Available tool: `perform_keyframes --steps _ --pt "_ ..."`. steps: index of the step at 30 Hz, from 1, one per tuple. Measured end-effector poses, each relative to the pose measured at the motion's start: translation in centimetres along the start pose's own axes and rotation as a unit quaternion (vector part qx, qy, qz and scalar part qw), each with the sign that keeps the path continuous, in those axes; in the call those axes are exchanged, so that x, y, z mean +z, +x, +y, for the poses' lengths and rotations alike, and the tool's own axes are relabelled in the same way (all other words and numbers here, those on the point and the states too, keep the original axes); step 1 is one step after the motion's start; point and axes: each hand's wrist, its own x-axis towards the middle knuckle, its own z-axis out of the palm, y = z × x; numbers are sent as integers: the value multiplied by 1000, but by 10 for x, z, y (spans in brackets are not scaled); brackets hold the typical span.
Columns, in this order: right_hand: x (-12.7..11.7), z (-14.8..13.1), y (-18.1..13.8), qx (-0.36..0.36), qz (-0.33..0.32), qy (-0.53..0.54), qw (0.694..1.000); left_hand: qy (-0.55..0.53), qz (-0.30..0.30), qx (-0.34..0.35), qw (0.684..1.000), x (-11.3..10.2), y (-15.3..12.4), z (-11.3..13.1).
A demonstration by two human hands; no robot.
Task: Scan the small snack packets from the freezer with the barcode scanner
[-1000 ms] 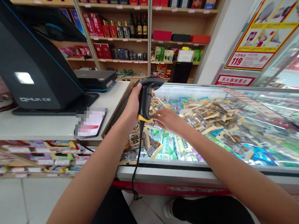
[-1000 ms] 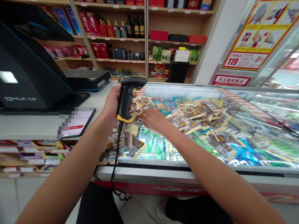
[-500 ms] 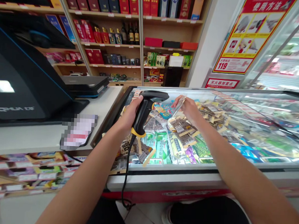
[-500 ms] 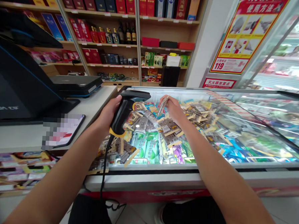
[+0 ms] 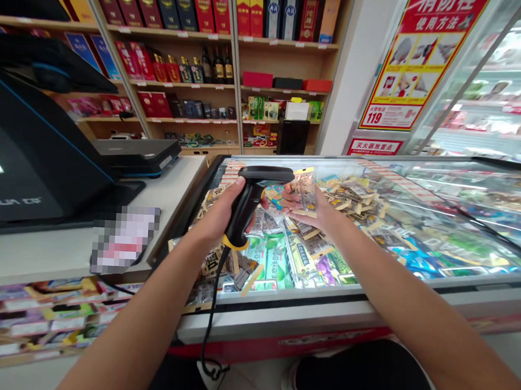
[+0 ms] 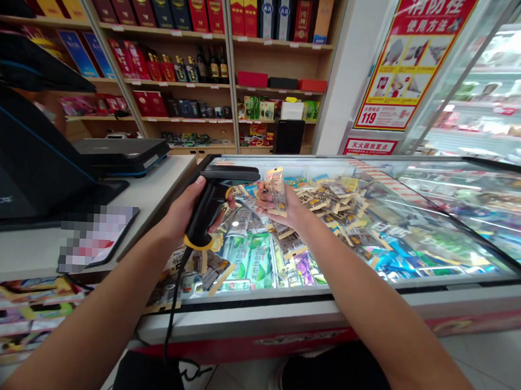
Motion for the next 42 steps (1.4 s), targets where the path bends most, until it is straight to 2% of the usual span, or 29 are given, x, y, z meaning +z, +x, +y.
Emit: perform_keyframes --steps 3,9,11,12,14,16,19,20,22,24,25,27,30,32,34,36,38,40,42 --pt "-4 0 0 7 19 -26 999 6 7 -9 1000 0 0 -1" --pt "-5 -1 1 -12 2 -47 999 -5 3 -16 1000 -4 2 -2" --pt "-6 -7 0 -24 33 -150 988 -16 14 -19 1000 -4 3 0" --pt "-7 -12 -2 -36 58 -235 970 -24 27 -19 999 -4 4 2" --pt "-12 -23 -7 -64 107 -403 907 -45 63 -18 997 -5 5 6" --pt "-20 -34 -15 -70 135 -549 822 -68 103 -17 992 -6 7 10" --pt "-33 -44 -27 -10 131 -715 687 -96 144 -17 985 -9 9 11" --pt "-36 -45 -29 8 130 -757 641 -102 152 -20 983 -10 9 10" --pt "-38 -42 -29 5 147 -807 573 -106 164 -32 980 -13 10 8" --pt "-32 -35 -25 -35 172 -827 533 -103 177 -44 978 -17 11 6" --pt "-26 -30 -22 -61 180 -825 532 -100 185 -47 976 -18 12 6" --pt "-9 -16 -16 -112 172 -806 555 -98 201 -47 973 -20 13 6" --pt "22 12 -5 -164 75 -777 603 -104 227 -51 967 -22 14 6" --pt "38 33 3 -174 11 -759 628 -108 240 -53 963 -23 15 6" --pt "46 52 12 -142 -21 -746 650 -104 246 -51 962 -23 16 4" --pt "47 67 21 -87 -17 -739 668 -97 244 -46 964 -24 17 3" --pt "46 75 27 -49 18 -735 676 -91 240 -43 965 -24 17 2" --pt "45 75 29 -52 51 -737 671 -90 236 -44 967 -24 17 2" --pt "46 68 26 -76 50 -747 658 -90 229 -42 968 -24 17 1"
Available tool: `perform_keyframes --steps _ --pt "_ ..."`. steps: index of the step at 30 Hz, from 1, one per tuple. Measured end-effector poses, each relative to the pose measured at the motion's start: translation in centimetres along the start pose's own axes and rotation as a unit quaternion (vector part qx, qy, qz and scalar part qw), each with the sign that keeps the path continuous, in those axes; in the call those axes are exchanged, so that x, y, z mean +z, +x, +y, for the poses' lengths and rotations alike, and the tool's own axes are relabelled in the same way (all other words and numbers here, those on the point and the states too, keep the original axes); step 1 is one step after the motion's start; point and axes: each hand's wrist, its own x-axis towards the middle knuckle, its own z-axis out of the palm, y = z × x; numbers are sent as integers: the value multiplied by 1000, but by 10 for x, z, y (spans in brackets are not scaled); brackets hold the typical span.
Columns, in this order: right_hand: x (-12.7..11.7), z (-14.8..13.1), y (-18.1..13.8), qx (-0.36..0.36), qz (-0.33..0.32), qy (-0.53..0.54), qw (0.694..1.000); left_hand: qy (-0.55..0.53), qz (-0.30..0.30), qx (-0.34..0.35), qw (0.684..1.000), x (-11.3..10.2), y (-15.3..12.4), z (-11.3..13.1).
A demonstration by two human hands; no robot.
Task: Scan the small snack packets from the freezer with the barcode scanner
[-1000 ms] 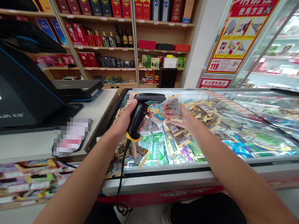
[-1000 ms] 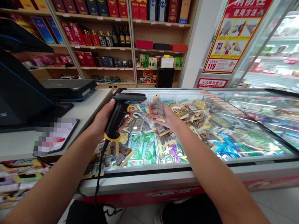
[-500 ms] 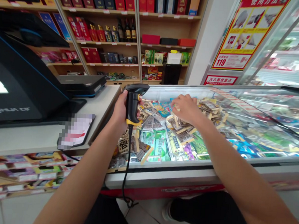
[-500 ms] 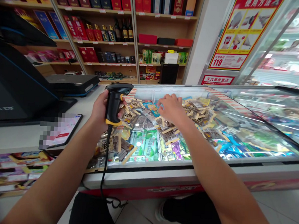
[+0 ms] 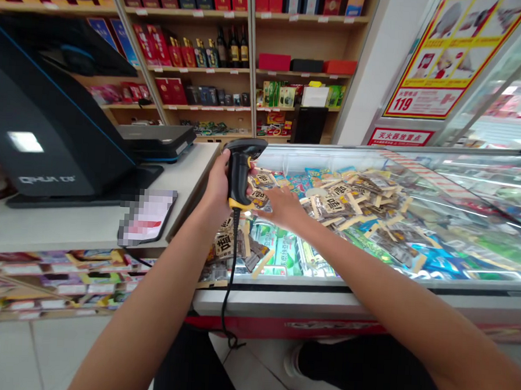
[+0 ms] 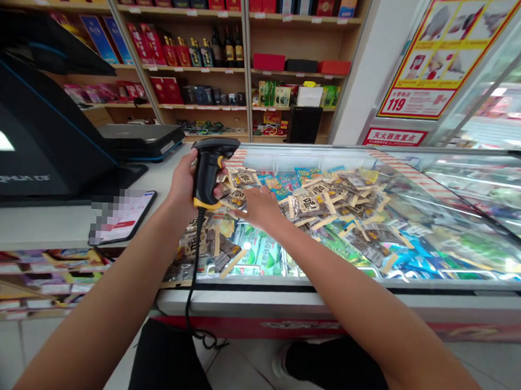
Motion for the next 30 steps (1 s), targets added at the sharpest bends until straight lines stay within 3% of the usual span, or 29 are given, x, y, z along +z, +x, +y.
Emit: perform_keyframes --steps 3,9,13,20,24,30 --pt "-20 2 -7 -30 15 11 999 -6 -9 3 1000 -1 0 0" --pt "-49 33 -12 52 105 38 992 -21 -6 -22 1000 2 -5 2" --pt "-58 59 -10 64 147 117 980 14 -49 -39 998 8 -10 3" --pt "-74 82 -10 180 187 271 927 114 -170 -33 978 8 -17 -1" --pt "-79 90 -11 210 209 295 909 167 -213 -35 962 1 -18 -11" --pt "-82 95 -11 198 218 282 913 180 -239 -36 953 4 -23 -13"
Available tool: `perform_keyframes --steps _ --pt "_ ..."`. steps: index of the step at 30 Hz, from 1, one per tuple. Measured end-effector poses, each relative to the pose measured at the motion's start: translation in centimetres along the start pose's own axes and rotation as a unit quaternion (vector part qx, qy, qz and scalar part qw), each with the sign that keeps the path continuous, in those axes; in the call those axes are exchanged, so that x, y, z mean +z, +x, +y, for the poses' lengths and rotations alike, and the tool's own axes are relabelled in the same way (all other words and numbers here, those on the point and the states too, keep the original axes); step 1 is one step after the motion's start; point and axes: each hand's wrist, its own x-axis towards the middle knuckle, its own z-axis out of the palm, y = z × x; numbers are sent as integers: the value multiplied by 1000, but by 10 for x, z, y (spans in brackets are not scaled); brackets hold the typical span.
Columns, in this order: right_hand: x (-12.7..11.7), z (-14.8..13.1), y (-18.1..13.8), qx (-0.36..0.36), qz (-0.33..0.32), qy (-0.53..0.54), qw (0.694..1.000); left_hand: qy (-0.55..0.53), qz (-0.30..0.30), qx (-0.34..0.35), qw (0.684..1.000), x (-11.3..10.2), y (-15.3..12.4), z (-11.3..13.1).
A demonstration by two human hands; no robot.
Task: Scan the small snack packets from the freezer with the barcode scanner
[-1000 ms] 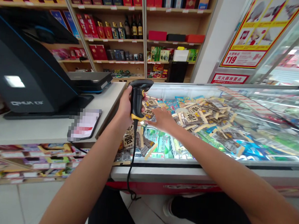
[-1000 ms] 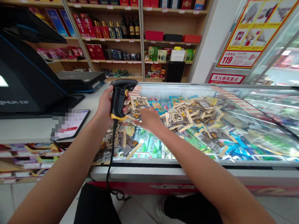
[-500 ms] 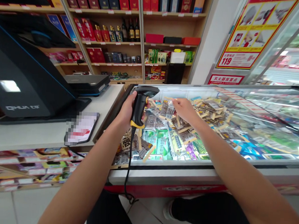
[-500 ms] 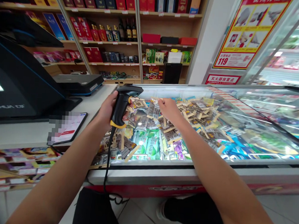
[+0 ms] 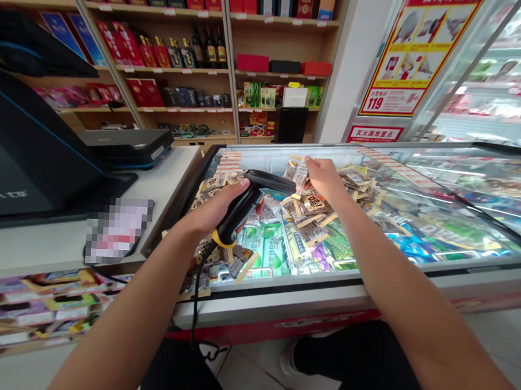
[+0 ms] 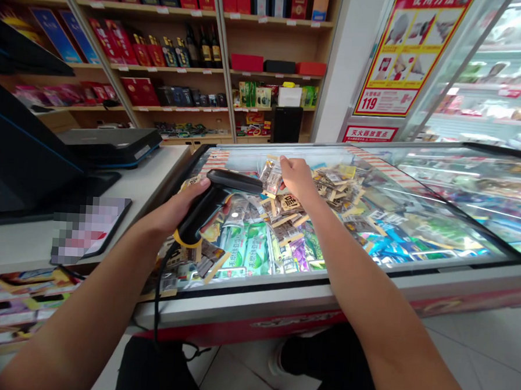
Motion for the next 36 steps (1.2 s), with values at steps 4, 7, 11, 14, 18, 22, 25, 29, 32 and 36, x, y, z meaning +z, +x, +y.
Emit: perform_keyframes --steps 4,7,11,14,18,22,25,29,32,36 --pt "1 4 2 -6 4 -6 1000 -8 -8 -3 1000 5 -2 4" --pt "-1 8 3 -21 16 2 1000 -18 1 4 1000 6 -1 5" --pt "-4 12 6 -32 36 -1 999 -15 -12 7 1000 6 -2 6" --pt "-6 15 9 -34 46 6 998 -11 -33 14 999 5 -2 7" --pt "-8 19 12 -37 49 15 998 -12 -18 17 1000 5 -3 8" --pt "-12 21 13 -39 58 8 997 -17 -23 24 999 2 -2 8" --pt "-15 19 12 -38 64 2 997 -6 -28 28 999 0 -2 7" --pt "-16 16 11 -43 77 -17 996 1 -27 28 999 -3 0 4" --pt "-17 15 10 -46 81 -26 995 2 -37 28 999 -3 0 4" --pt "-16 13 8 -43 79 -24 996 -3 -21 42 999 -1 1 6"
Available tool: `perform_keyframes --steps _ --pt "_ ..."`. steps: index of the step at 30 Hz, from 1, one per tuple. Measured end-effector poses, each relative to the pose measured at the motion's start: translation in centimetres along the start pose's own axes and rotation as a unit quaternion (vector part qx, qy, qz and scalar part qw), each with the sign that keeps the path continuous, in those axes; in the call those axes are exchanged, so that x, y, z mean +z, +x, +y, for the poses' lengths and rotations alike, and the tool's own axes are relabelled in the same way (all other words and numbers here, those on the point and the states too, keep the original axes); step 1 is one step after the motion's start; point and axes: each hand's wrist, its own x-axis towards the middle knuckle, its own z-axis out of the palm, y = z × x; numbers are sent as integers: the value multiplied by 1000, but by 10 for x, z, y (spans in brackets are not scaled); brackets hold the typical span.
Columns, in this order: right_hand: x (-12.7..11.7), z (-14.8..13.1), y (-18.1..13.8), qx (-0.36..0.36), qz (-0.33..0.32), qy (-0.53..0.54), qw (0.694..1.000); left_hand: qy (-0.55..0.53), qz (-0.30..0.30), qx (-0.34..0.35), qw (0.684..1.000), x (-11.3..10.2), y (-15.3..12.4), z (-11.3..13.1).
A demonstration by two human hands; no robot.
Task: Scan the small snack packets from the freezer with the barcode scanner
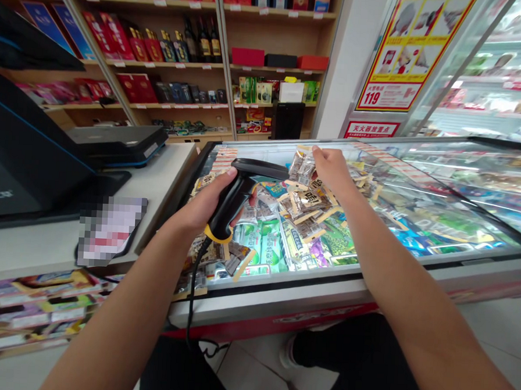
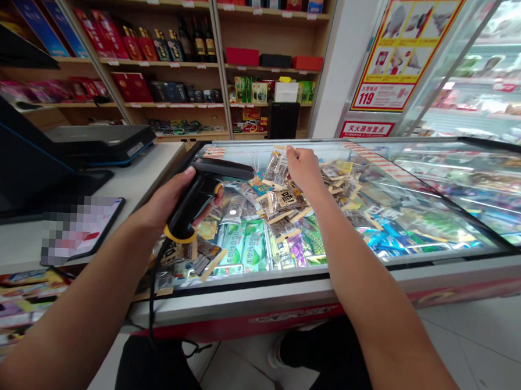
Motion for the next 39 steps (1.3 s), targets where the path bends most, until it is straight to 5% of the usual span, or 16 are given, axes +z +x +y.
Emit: perform_keyframes --steps 5,8,12,15,19,22,26,31,35,39 --pt "-8 -2 3 -23 27 -67 997 -14 26 11 1000 4 1 4" --pt "-27 2 7 -42 39 -141 988 -19 52 20 998 5 2 6" --pt "-60 8 8 -8 -23 -244 969 -42 88 28 995 4 6 6" --pt "-67 3 3 -24 12 -301 953 -62 116 22 991 3 9 5" --pt "-34 -29 -18 -117 3 -238 964 -81 179 13 981 1 11 6" --pt "5 -59 -51 -187 -166 -142 958 -84 231 23 969 -1 12 8" --pt "42 -83 -102 -226 -394 -150 878 -102 288 53 951 -6 12 9" --pt "72 -85 -147 -284 -352 -133 882 -120 311 60 941 -8 12 8" --pt "88 -82 -153 -375 -364 -108 845 -113 314 56 941 -5 11 10" --pt "85 -78 -137 -322 -372 -47 869 -121 322 53 937 -5 10 12"
